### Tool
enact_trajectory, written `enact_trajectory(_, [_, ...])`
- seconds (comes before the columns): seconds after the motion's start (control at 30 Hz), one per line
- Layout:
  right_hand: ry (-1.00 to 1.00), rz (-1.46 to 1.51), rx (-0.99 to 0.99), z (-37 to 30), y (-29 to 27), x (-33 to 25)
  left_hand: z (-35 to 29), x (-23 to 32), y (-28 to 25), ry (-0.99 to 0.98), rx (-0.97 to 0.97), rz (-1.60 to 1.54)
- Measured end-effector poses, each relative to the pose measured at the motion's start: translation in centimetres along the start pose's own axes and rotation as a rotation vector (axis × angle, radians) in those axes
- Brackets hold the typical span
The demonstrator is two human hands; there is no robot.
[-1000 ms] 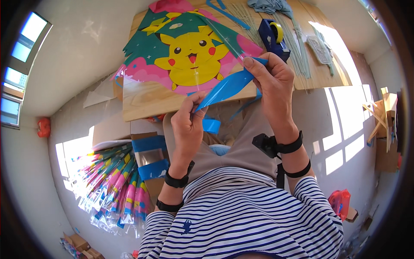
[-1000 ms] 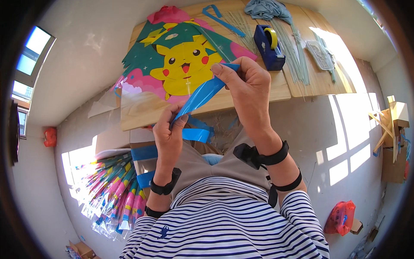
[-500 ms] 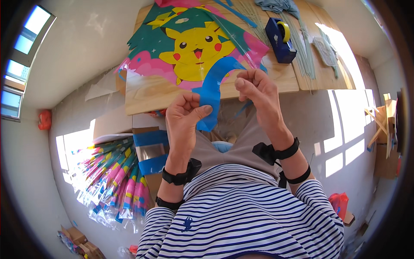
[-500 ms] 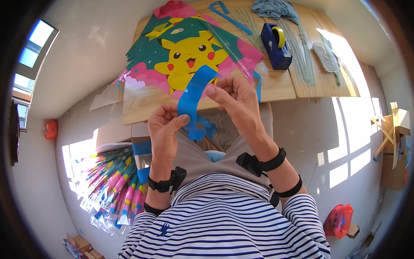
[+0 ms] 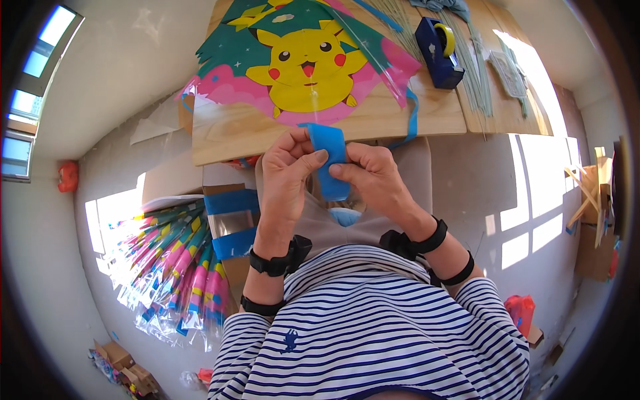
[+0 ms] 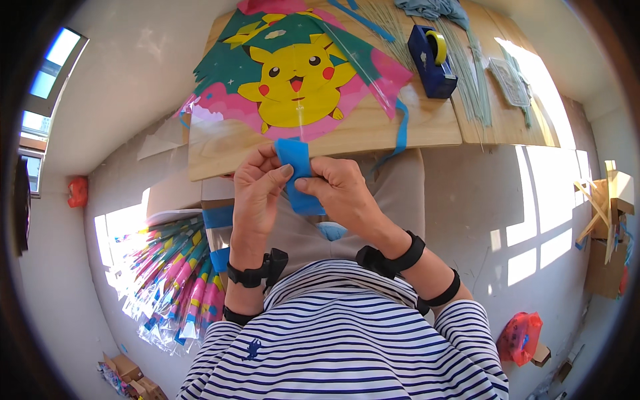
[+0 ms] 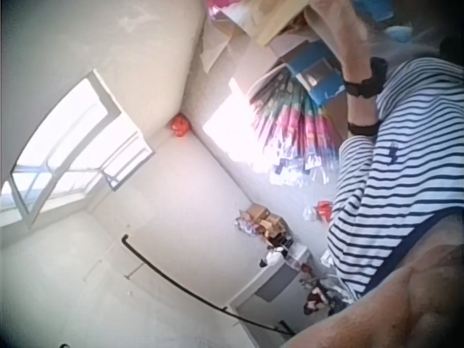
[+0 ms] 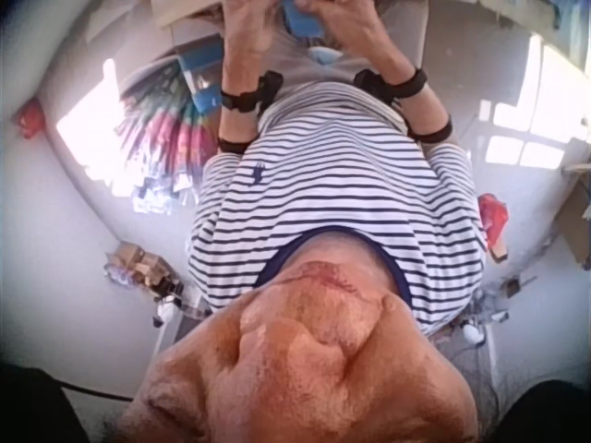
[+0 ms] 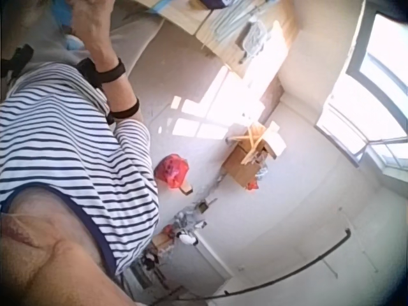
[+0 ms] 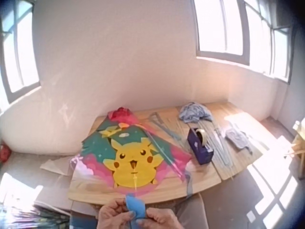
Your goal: Assemble a kite by attaching colored ribbons and tape to the plastic kite body.
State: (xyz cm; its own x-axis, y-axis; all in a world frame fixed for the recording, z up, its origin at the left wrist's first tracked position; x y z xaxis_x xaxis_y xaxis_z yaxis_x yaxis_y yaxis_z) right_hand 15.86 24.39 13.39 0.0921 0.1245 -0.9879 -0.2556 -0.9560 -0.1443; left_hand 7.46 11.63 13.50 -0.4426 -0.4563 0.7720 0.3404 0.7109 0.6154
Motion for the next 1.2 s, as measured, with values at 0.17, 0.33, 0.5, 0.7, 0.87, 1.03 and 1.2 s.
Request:
enact_trajectory(0.17, [0.068,-0.028,-0.059,0.0,-0.3,0.3,0.2,-0.4,-1.1,-0.009,-0.057,0.065])
enact_trajectory(0.33, [0.008,0.232,0.072,0.6,-0.2,0.3,0.1,-0.6,-0.3,0.043,-0.062,0.154])
enact_trajectory(0.5, [-0.004,0.25,0.203,1.1,-0.9,1.0,0.1,-1.7,-0.4,0.011,-0.057,0.147])
enact_trajectory(0.7, [-0.079,0.112,0.221,1.3,-1.6,1.5,0.8,-2.8,-1.5,-0.065,-0.048,0.056])
enact_trajectory(0.87, [-0.097,0.049,0.202,1.2,-1.7,2.0,1.2,-2.5,-1.4,-0.07,-0.045,0.021])
enact_trajectory(1.03, [-0.063,0.101,0.269,1.2,-1.5,3.0,1.4,-2.9,-1.7,-0.048,-0.055,-0.011])
enact_trajectory(1.2, [-0.012,0.198,0.267,1.2,-1.4,1.9,1.5,-2.8,-1.3,-0.076,-0.048,-0.03])
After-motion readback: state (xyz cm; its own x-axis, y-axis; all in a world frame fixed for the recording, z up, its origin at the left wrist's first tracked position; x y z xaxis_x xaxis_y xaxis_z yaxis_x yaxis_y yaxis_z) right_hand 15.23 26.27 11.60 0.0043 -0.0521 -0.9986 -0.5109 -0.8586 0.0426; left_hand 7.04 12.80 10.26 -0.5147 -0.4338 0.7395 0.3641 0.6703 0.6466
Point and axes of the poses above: each hand's wrist, its own z-axis towards the middle knuckle, its own y-axis out of the palm, x = y × z, the point moved 4 cm from there along z, towards the middle knuckle, and after that the axes turned 8 degrees about -z, right-handed, at the moved point
